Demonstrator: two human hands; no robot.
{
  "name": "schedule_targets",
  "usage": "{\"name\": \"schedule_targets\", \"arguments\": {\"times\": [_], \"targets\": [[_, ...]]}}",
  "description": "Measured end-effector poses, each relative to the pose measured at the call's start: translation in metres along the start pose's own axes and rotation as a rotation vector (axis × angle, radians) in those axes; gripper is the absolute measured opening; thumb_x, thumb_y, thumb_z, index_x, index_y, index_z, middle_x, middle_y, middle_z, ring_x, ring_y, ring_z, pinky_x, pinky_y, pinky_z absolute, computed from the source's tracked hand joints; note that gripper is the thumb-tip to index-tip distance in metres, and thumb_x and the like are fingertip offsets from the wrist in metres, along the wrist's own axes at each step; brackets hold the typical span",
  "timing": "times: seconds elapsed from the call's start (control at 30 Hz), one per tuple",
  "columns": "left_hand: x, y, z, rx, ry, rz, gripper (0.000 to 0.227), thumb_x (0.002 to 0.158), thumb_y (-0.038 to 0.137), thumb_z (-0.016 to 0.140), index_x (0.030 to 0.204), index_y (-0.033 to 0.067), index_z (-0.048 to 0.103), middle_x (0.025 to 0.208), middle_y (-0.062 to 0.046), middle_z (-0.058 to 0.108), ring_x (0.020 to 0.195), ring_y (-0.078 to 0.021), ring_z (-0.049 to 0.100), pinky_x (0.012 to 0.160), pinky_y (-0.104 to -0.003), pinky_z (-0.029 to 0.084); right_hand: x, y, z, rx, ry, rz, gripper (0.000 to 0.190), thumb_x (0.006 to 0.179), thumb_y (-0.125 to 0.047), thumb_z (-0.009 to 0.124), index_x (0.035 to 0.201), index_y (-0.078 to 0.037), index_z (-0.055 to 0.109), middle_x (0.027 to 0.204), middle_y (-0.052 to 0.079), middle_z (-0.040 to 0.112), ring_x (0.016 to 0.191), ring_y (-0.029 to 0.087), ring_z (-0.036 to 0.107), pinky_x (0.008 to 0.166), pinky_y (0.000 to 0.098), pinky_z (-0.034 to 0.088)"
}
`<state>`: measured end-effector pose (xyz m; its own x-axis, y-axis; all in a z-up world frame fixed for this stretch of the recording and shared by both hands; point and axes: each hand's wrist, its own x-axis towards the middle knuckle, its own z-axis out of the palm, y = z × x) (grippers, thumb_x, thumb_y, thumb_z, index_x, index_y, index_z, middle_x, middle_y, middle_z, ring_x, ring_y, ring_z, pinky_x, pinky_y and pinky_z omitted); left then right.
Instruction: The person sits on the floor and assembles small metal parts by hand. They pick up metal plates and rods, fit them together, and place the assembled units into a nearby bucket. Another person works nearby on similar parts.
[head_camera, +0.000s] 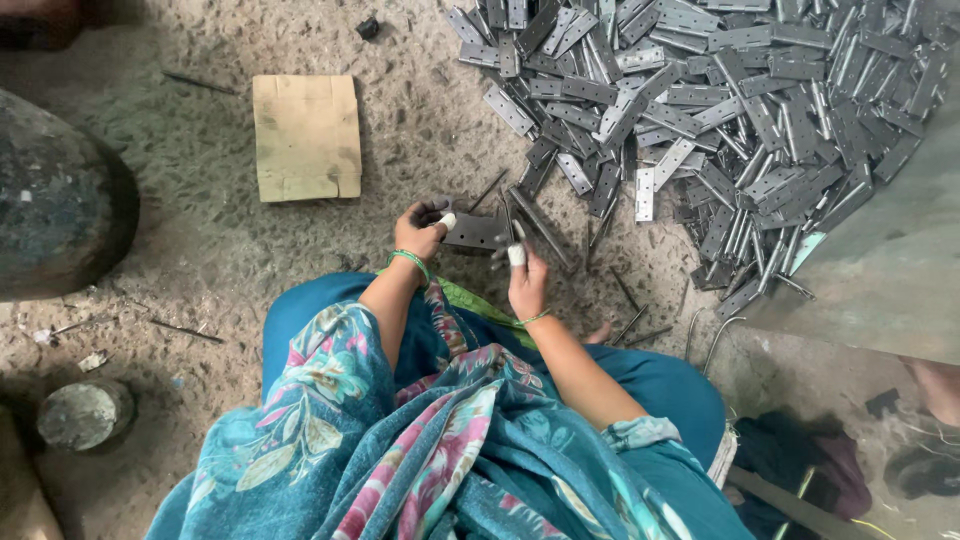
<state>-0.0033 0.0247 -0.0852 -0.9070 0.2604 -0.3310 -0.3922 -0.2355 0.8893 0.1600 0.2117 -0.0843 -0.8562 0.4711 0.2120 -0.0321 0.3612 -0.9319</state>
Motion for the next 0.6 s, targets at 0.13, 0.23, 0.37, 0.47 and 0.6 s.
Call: {"name": "schedule_targets", "arguments": {"times": [0.13,0.23,0.37,0.47,0.6], "targets": [[0.001,0.000,0.006,0.053,0.007,-0.021,0.042,0.077,-0.007,0.069,0.118,-0.0002,0.069,0.105,-0.009,0.075,0.090,-0.0164,0.070,0.076,-0.027,0.057,0.001,0.003,0.001,-0.278,-0.035,0.219,0.029,0.108,-0.020,0.057,0.115,0.005,0.069,0.090,0.018,0.067,0.081,0.018,0.057,0.076,0.0363,0.049],[0.005,0.001,0.001,0.080,0.023,-0.010,0.040,0.077,-0.006,0.070,0.117,-0.0005,0.069,0.105,-0.009,0.075,0.090,-0.0165,0.070,0.076,-0.028,0.057,0.003,0.014,0.007,-0.252,0.018,0.211,0.028,0.106,-0.021,0.059,0.112,0.005,0.070,0.084,0.019,0.066,0.076,0.019,0.057,0.073,0.0371,0.049],[-0.004,-0.005,-0.003,0.085,-0.005,0.041,0.041,0.077,-0.005,0.074,0.117,-0.0001,0.070,0.106,-0.009,0.075,0.095,-0.0157,0.071,0.081,-0.027,0.058,-0.007,0.023,0.004,-0.203,0.036,-0.013,0.027,0.104,-0.021,0.061,0.108,0.004,0.071,0.076,0.019,0.065,0.069,0.020,0.056,0.068,0.0381,0.048],[-0.001,-0.002,0.002,0.118,0.015,-0.040,0.039,0.078,-0.001,0.079,0.116,0.0002,0.068,0.105,-0.008,0.074,0.093,-0.0164,0.070,0.077,-0.029,0.058,-0.002,0.023,0.006,-0.319,-0.014,0.199,0.027,0.103,-0.021,0.062,0.105,0.003,0.072,0.071,0.019,0.064,0.064,0.022,0.056,0.064,0.0389,0.048],[-0.002,-0.006,-0.006,0.164,-0.019,-0.006,0.040,0.077,-0.002,0.079,0.116,-0.0005,0.068,0.106,-0.008,0.075,0.096,-0.0169,0.071,0.082,-0.029,0.058,-0.004,0.025,0.016,-0.207,0.026,0.056,0.027,0.104,-0.021,0.060,0.105,0.003,0.071,0.071,0.020,0.063,0.063,0.027,0.058,0.063,0.0404,0.048]]}}
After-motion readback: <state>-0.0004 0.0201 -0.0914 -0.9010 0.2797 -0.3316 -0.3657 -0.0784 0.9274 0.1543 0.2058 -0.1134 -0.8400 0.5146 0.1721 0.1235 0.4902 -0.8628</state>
